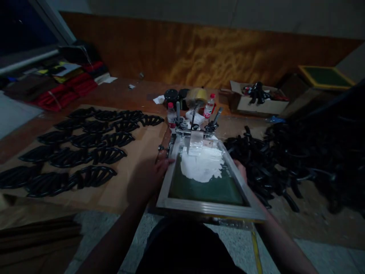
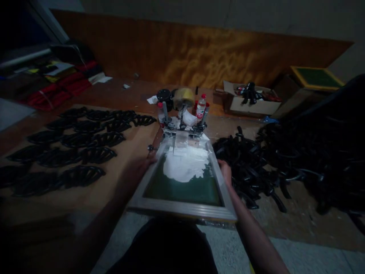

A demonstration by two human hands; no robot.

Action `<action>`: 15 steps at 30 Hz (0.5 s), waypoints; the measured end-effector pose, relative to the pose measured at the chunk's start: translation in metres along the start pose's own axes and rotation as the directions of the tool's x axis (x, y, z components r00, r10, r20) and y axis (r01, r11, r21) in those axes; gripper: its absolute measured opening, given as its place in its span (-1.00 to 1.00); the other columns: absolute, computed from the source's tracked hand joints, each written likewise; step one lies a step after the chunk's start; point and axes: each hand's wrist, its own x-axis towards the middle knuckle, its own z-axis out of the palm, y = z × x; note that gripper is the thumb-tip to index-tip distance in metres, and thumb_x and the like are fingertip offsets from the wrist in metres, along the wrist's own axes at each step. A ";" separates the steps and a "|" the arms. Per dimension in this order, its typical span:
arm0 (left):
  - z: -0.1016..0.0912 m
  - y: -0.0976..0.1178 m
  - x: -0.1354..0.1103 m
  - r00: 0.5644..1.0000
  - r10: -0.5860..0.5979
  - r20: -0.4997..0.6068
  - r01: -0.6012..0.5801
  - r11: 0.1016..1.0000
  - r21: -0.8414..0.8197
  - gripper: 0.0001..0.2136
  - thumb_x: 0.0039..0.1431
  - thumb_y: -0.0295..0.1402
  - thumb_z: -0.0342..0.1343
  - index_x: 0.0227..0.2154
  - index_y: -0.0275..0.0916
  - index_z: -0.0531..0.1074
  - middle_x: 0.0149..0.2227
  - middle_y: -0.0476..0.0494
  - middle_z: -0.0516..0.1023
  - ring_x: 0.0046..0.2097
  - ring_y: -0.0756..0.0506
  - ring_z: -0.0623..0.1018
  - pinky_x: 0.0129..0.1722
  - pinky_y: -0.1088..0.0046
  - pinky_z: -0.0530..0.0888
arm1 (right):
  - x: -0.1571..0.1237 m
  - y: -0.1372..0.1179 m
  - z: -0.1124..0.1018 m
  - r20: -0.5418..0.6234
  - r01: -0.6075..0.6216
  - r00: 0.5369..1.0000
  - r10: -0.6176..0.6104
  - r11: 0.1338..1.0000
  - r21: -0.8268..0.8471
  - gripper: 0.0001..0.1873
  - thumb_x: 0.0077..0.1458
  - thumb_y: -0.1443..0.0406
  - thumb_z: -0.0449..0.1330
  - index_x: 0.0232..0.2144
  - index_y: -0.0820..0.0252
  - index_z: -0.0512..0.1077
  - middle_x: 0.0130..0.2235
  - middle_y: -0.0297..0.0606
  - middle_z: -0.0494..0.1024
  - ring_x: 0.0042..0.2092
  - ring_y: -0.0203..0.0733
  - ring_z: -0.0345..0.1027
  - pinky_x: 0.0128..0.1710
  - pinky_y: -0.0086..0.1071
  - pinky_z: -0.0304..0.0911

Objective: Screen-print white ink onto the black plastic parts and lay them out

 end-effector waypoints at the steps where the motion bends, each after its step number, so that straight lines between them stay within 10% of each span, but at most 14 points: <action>1: 0.003 -0.011 -0.005 0.999 -0.035 0.029 0.034 0.999 0.017 -0.61 0.22 -0.08 -0.01 -0.08 -0.15 0.57 -0.07 -0.15 0.62 0.01 -0.21 0.55 0.04 0.26 0.46 | 0.010 -0.002 -0.007 -0.065 -0.011 0.998 0.010 1.000 -0.015 -0.45 0.24 0.18 -0.14 -0.13 0.43 0.55 -0.20 -0.03 0.60 -0.17 -0.04 0.44 -0.09 -0.20 0.38; 6: 0.032 -0.071 -0.004 0.991 -0.117 0.061 0.114 0.992 0.051 -0.45 0.14 -0.26 0.07 0.21 -0.32 0.32 -0.15 -0.22 0.62 -0.11 -0.18 0.58 -0.08 0.24 0.52 | 0.047 -0.069 0.001 -0.067 0.280 0.953 -0.297 0.942 -0.185 -0.35 0.09 0.20 0.23 0.21 0.25 0.28 0.27 0.04 0.23 0.23 0.12 0.14 0.15 -0.05 0.18; 10: 0.043 -0.097 0.003 0.995 -0.083 0.060 0.080 0.996 0.041 -0.48 0.14 -0.26 0.07 0.17 -0.32 0.34 -0.03 -0.30 0.59 -0.02 -0.22 0.56 0.01 0.17 0.48 | 0.048 -0.113 0.024 0.311 0.347 0.916 -0.254 0.891 -0.292 -0.61 0.13 0.33 0.16 0.04 0.22 0.40 0.03 -0.03 0.49 0.03 0.03 0.33 -0.02 -0.24 0.25; 15: 0.042 -0.104 0.004 0.995 -0.079 0.064 0.076 0.996 0.036 -0.50 0.15 -0.23 0.09 0.13 -0.34 0.38 -0.08 -0.32 0.60 -0.03 -0.26 0.57 0.00 0.16 0.50 | 0.003 -0.101 0.032 0.543 0.495 0.785 -0.299 0.830 -0.258 -0.76 0.14 0.41 0.07 -0.18 0.23 0.49 -0.15 -0.08 0.56 -0.09 -0.08 0.39 -0.14 -0.35 0.23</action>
